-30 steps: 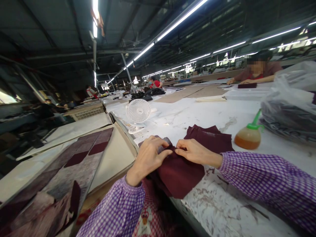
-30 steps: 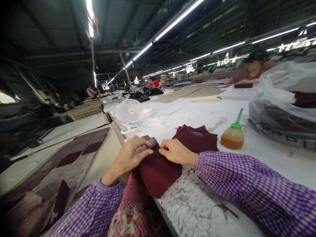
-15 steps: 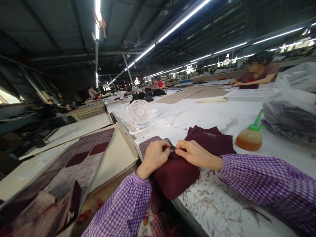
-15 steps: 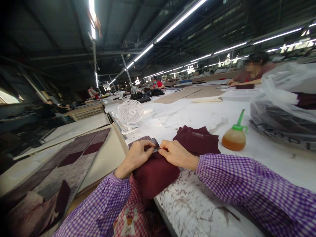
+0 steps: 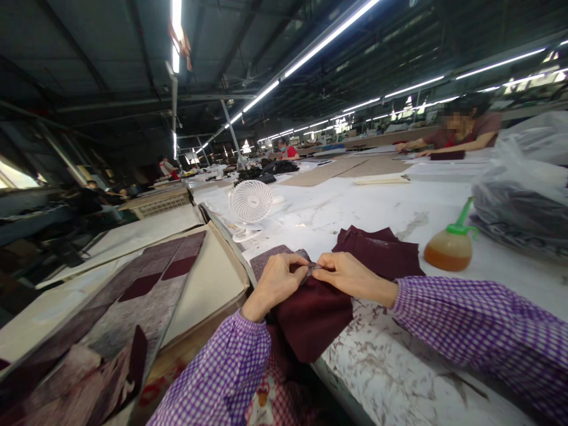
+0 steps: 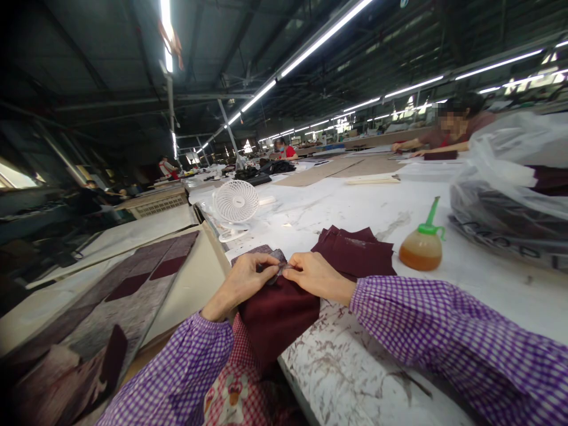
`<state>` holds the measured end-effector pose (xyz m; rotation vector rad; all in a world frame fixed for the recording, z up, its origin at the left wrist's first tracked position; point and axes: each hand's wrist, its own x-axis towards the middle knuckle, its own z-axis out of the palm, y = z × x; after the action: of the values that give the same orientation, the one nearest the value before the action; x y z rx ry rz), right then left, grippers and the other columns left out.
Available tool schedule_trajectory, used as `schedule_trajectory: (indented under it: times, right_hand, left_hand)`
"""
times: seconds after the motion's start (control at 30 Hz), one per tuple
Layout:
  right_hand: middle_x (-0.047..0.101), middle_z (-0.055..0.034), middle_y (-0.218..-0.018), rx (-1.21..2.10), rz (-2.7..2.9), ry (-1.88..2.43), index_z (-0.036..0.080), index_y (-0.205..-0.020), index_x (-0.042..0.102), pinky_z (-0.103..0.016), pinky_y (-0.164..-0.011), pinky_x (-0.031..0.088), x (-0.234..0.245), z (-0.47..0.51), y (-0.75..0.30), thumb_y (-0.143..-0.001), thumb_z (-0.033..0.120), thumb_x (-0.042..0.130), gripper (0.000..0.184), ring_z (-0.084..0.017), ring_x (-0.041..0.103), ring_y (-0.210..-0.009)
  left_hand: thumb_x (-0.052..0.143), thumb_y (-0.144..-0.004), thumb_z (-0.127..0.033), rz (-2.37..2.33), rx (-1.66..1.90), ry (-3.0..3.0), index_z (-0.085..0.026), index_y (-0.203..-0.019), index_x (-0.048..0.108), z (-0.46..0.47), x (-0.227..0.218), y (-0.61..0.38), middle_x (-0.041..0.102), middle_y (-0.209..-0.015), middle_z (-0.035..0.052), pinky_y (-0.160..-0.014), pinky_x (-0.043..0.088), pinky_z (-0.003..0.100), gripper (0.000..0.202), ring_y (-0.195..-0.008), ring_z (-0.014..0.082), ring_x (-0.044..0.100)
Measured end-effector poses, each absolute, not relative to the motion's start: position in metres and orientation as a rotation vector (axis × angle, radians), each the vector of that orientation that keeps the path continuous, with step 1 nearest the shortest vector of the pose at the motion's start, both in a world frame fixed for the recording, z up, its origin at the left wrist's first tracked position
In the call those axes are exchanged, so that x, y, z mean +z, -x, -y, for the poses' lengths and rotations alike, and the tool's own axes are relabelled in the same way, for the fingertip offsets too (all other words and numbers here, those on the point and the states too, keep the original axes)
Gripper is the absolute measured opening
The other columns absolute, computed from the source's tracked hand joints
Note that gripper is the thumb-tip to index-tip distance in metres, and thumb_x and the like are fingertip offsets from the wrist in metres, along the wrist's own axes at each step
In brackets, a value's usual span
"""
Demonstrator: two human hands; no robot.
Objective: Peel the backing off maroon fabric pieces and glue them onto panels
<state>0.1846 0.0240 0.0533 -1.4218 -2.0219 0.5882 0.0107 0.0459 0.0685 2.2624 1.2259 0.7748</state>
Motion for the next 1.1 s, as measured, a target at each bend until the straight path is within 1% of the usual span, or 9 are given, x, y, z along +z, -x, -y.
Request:
schedule_trajectory:
  times: [0.13, 0.23, 0.37, 0.43, 0.53, 0.73, 0.87, 0.97, 1.1]
  right_hand:
    - [0.054, 0.0003, -0.060, 0.568, 2.012, 1.432, 0.016, -0.066, 0.054, -0.022, -0.050, 0.028, 0.051, -0.026, -0.185, -0.081, 0.030, 0.052, 0.021, -0.011, 0.045, -0.056]
    - [0.052, 0.0006, -0.059, 0.559, 2.001, 1.440, 0.016, -0.064, 0.052, -0.022, -0.049, 0.026, 0.051, -0.026, -0.185, -0.081, 0.032, 0.052, 0.024, -0.010, 0.044, -0.055]
    - [0.049, 0.0023, -0.058, 0.587, 2.012, 1.399, 0.017, -0.063, 0.049, -0.023, -0.050, 0.027, 0.051, -0.024, -0.184, -0.082, 0.029, 0.051, 0.023, -0.010, 0.043, -0.055]
    - [0.049, 0.0033, -0.059, 0.597, 2.022, 1.317, 0.017, -0.066, 0.048, -0.023, -0.052, 0.029, 0.049, -0.022, -0.183, -0.083, 0.027, 0.050, 0.019, -0.010, 0.044, -0.056]
    - [0.049, 0.0042, -0.061, 0.533, 2.027, 1.212, 0.019, -0.072, 0.046, -0.023, -0.055, 0.032, 0.042, -0.020, -0.181, -0.086, 0.027, 0.047, 0.017, -0.010, 0.044, -0.057]
    - [0.055, -0.0004, -0.068, 0.158, 2.155, 1.256, 0.019, -0.080, 0.044, -0.026, -0.055, 0.031, 0.024, -0.021, -0.181, -0.093, 0.024, 0.038, 0.015, -0.013, 0.050, -0.058]
    - [0.057, -0.0036, -0.073, -0.099, 2.403, 1.194, 0.017, -0.083, 0.047, -0.027, -0.051, 0.025, 0.023, -0.005, -0.172, -0.094, 0.021, 0.036, 0.016, -0.014, 0.050, -0.057]
    - [0.056, -0.0026, -0.071, -0.094, 2.584, 0.990, 0.016, -0.080, 0.047, -0.028, -0.049, 0.022, 0.029, 0.013, -0.165, -0.095, 0.021, 0.033, 0.021, -0.012, 0.046, -0.053]
    - [0.056, -0.0028, -0.071, -0.010, 2.684, 0.832, 0.016, -0.078, 0.047, -0.028, -0.050, 0.025, 0.039, 0.029, -0.167, -0.096, 0.021, 0.031, 0.025, -0.012, 0.045, -0.053]
  left_hand:
    - [0.046, -0.085, -0.031, -1.096, 0.743, -2.307, -0.017, -0.078, 0.070, -0.045, 0.070, -0.008, 0.069, -0.077, 0.0008, -0.069, 0.043, 0.025, 0.029, -0.074, 0.0162, 0.060]
    - [0.053, -0.082, -0.038, -1.182, 0.782, -2.365, -0.018, -0.081, 0.068, -0.043, 0.068, -0.012, 0.069, -0.078, 0.0011, -0.067, 0.042, 0.025, 0.025, -0.071, 0.0162, 0.060]
    - [0.053, -0.082, -0.029, -1.321, 0.824, -2.512, -0.020, -0.077, 0.067, -0.045, 0.062, -0.019, 0.068, -0.077, 0.0019, -0.069, 0.040, 0.027, 0.017, -0.073, 0.0173, 0.059]
    - [0.051, -0.082, -0.024, -1.369, 0.875, -2.464, -0.020, -0.074, 0.067, -0.049, 0.059, -0.020, 0.068, -0.075, 0.0015, -0.069, 0.040, 0.026, 0.018, -0.073, 0.0167, 0.060]
    - [0.052, -0.080, -0.024, -1.377, 0.934, -2.292, -0.018, -0.068, 0.065, -0.057, 0.055, -0.019, 0.066, -0.068, 0.0002, -0.065, 0.040, 0.024, 0.019, -0.066, 0.0147, 0.058]
    - [0.054, -0.075, -0.024, -1.255, 0.951, -2.089, -0.016, -0.064, 0.065, -0.070, 0.044, -0.021, 0.064, -0.062, 0.0000, -0.059, 0.041, 0.021, 0.018, -0.060, 0.0124, 0.056]
    - [0.055, -0.073, -0.022, -1.238, 0.949, -2.016, -0.015, -0.062, 0.064, -0.078, 0.036, -0.022, 0.062, -0.060, 0.0000, -0.058, 0.040, 0.022, 0.016, -0.058, 0.0120, 0.054]
    - [0.055, -0.073, -0.024, -1.241, 0.957, -1.989, -0.014, -0.061, 0.063, -0.080, 0.034, -0.020, 0.060, -0.058, -0.0011, -0.054, 0.038, 0.021, 0.017, -0.055, 0.0109, 0.051]
    - [0.060, -0.070, -0.025, -1.104, 0.867, -1.915, -0.013, -0.062, 0.064, -0.074, 0.033, -0.022, 0.059, -0.057, -0.0022, -0.055, 0.039, 0.021, 0.015, -0.054, 0.0093, 0.050]
